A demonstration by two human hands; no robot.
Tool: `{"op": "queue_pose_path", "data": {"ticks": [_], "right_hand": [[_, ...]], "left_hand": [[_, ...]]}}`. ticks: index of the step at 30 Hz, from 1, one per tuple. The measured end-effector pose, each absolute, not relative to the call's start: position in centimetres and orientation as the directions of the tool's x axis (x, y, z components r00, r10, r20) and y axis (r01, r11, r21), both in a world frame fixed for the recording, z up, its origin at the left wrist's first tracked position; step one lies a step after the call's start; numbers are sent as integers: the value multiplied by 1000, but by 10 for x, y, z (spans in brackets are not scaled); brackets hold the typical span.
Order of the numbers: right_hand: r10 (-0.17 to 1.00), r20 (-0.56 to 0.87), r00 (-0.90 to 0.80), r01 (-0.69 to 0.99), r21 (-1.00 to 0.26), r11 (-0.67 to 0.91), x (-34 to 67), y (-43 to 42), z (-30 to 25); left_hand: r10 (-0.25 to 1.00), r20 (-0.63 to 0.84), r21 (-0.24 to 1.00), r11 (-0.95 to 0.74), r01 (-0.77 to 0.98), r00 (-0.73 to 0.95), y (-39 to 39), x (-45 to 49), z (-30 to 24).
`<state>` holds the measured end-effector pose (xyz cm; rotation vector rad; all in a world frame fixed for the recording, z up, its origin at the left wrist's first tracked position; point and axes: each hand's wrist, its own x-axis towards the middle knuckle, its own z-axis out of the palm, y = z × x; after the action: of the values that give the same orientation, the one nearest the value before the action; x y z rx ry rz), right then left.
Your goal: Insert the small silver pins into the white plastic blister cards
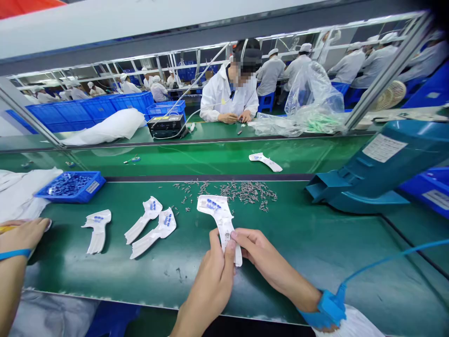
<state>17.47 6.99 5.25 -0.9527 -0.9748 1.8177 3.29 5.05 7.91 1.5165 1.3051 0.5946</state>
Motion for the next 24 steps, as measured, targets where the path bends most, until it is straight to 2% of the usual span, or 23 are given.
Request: {"op": "queue_pose_path", "data": {"ticks": [7, 13, 17, 19, 21, 23, 24], "right_hand": [[923, -197, -329, -278, -915, -294, 173, 67, 61], [926, -190, -325, -115, -965, -238, 171, 70, 50], [899, -203, -388, -180, -940, -290, 168, 79, 53], [899, -246, -361, -211, -918, -336, 170, 96, 55], [925, -275, -263, -157, -934, -322, 177, 126, 54], [961, -233, -148, 35, -973, -230, 189, 168, 51], [979, -184, -83, 205, -965, -164, 196, 192, 49]], "left_hand": [[908, -234, 914, 84, 398, 348, 50, 27, 76], [909, -248, 922, 116, 369, 335, 54, 20, 63], [914, -218, 932, 91, 351, 341, 63, 13, 63], [925, -150, 917, -2, 400, 348, 72, -1, 63], [960, -11, 838, -144, 527, 279, 82, -26, 58], [970, 206, 664, -238, 708, 133, 92, -61, 46], [947, 313, 564, -247, 788, 73, 96, -80, 38]]}}
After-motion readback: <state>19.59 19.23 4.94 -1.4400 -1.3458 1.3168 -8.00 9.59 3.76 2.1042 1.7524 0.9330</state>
